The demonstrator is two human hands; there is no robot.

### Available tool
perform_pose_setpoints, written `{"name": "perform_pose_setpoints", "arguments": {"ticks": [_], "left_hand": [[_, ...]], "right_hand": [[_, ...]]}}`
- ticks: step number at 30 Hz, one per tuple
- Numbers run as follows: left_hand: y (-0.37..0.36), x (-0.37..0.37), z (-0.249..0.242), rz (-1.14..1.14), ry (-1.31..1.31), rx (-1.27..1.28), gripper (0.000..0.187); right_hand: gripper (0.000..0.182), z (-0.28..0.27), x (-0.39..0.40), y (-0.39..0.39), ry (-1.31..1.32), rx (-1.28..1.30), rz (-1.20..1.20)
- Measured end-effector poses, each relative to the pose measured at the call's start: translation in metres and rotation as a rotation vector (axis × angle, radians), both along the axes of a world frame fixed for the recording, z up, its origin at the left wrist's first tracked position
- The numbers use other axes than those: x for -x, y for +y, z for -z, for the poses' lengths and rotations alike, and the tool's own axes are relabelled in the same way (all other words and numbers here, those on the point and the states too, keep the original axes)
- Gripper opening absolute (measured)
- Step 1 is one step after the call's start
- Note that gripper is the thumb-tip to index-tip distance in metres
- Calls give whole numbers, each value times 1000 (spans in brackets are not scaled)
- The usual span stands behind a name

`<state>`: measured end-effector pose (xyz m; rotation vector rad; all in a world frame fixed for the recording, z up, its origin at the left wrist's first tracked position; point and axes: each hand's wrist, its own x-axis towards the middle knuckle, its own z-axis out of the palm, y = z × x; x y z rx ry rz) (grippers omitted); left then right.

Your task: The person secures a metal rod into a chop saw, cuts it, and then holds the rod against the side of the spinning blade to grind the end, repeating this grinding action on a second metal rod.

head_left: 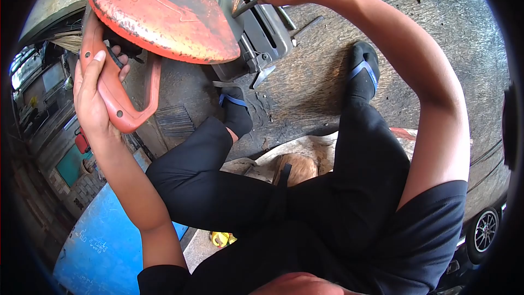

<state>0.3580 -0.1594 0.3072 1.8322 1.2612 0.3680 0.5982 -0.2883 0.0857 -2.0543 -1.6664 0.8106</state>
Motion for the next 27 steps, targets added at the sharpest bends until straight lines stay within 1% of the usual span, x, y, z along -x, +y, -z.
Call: {"name": "perform_pose_setpoints", "arguments": {"ticks": [9, 12, 15, 18, 19, 20, 21, 23, 25, 27], "left_hand": [[1, 0, 1, 3, 20, -10, 60], [-1, -2, 2, 17, -9, -50, 60], [0, 0, 0, 2, -4, 3, 60], [-4, -2, 0, -8, -1, -12, 58], [-4, -3, 0, -7, -33, -9, 52], [-3, -3, 1, -10, -70, -9, 45], [-4, -3, 1, -17, -82, -20, 45], [-3, -3, 0, -17, -98, 10, 43], [0, 0, 0, -17, -121, 27, 42], [-1, 0, 1, -25, -120, 43, 42]], "right_hand": [[40, -5, -1, -1, -16, 56, -2], [40, -6, -1, 0, -15, 51, -20], [43, -9, -1, -1, -24, 38, -7], [40, -22, -3, -4, -34, 99, -66], [40, -8, -6, -2, -41, 93, -68], [41, 20, -10, -1, 148, 19, -179], [46, 40, -15, -3, 334, -54, -294], [45, 51, -25, -18, 485, 121, -196], [46, 61, -39, -39, 739, 196, -145], [49, 55, -45, -57, 911, 318, -35]]}}
